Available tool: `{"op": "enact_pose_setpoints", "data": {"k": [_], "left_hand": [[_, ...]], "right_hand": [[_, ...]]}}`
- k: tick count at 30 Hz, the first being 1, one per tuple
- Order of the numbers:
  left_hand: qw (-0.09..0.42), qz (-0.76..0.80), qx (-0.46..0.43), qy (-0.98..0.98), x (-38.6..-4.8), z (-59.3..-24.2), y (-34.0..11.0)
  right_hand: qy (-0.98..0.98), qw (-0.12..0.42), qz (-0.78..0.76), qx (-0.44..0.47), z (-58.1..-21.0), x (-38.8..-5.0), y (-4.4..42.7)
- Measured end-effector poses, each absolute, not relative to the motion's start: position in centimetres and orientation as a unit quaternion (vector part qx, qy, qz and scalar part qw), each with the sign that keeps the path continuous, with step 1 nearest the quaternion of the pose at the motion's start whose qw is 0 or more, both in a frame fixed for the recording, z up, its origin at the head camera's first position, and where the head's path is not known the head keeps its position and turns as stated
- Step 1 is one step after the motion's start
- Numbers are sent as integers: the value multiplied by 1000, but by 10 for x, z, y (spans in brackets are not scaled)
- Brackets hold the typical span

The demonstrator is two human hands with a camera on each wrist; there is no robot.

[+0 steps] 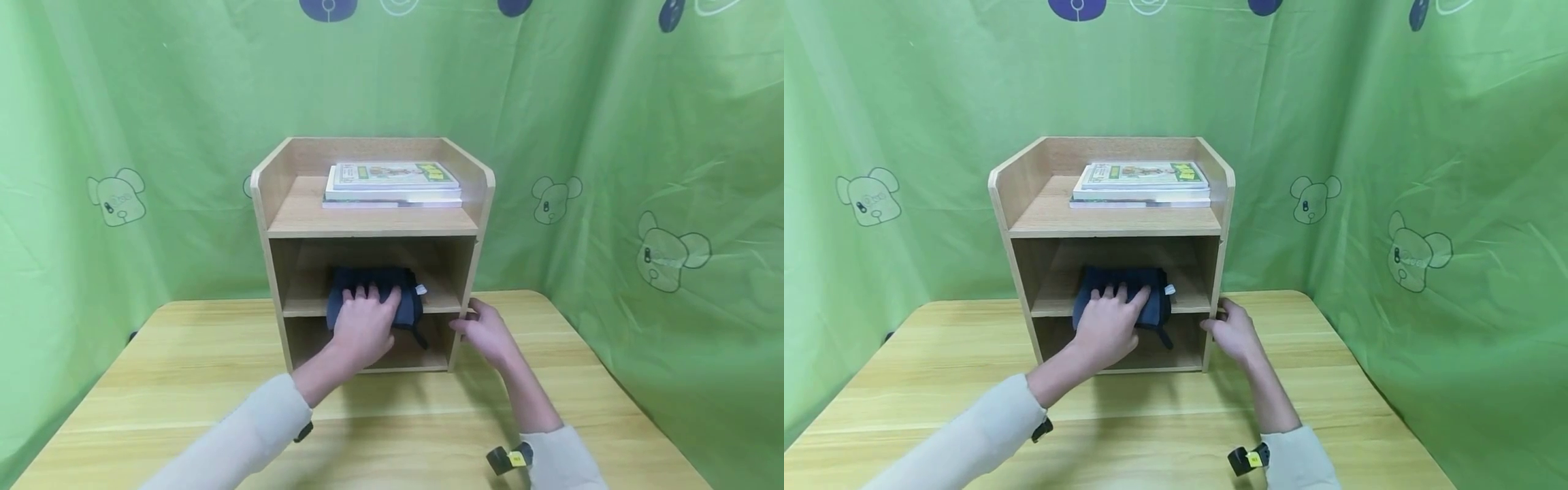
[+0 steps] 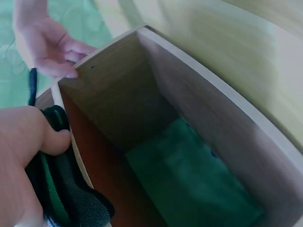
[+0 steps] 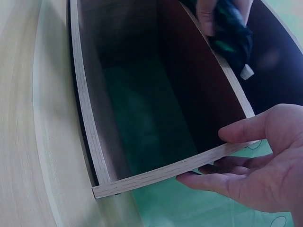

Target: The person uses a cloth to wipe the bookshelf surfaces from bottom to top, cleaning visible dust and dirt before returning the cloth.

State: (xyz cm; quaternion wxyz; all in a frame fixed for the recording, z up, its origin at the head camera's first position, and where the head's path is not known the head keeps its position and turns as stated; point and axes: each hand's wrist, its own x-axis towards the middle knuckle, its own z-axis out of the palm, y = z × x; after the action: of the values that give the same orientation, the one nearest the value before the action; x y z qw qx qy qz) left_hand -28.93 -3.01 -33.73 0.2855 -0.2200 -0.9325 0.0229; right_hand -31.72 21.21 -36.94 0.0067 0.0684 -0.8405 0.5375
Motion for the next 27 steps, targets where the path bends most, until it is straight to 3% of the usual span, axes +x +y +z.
{"op": "enact_pose_setpoints", "data": {"k": [7,15,22,27], "left_hand": [[258,-119,-214,-935,-296,-333,-6],[242,-79,-207,-945,-297,-330,33],[218,-90,-210,-949,-292,-327,41],[188,-225,-217,-931,-285,-323,38]], "right_hand": [[-829,8,554,76,-370,-317,211],[-823,35,560,86,-367,-314,210],[-833,46,546,84,-368,-316,211],[-843,49,530,78,-371,-318,212]]}}
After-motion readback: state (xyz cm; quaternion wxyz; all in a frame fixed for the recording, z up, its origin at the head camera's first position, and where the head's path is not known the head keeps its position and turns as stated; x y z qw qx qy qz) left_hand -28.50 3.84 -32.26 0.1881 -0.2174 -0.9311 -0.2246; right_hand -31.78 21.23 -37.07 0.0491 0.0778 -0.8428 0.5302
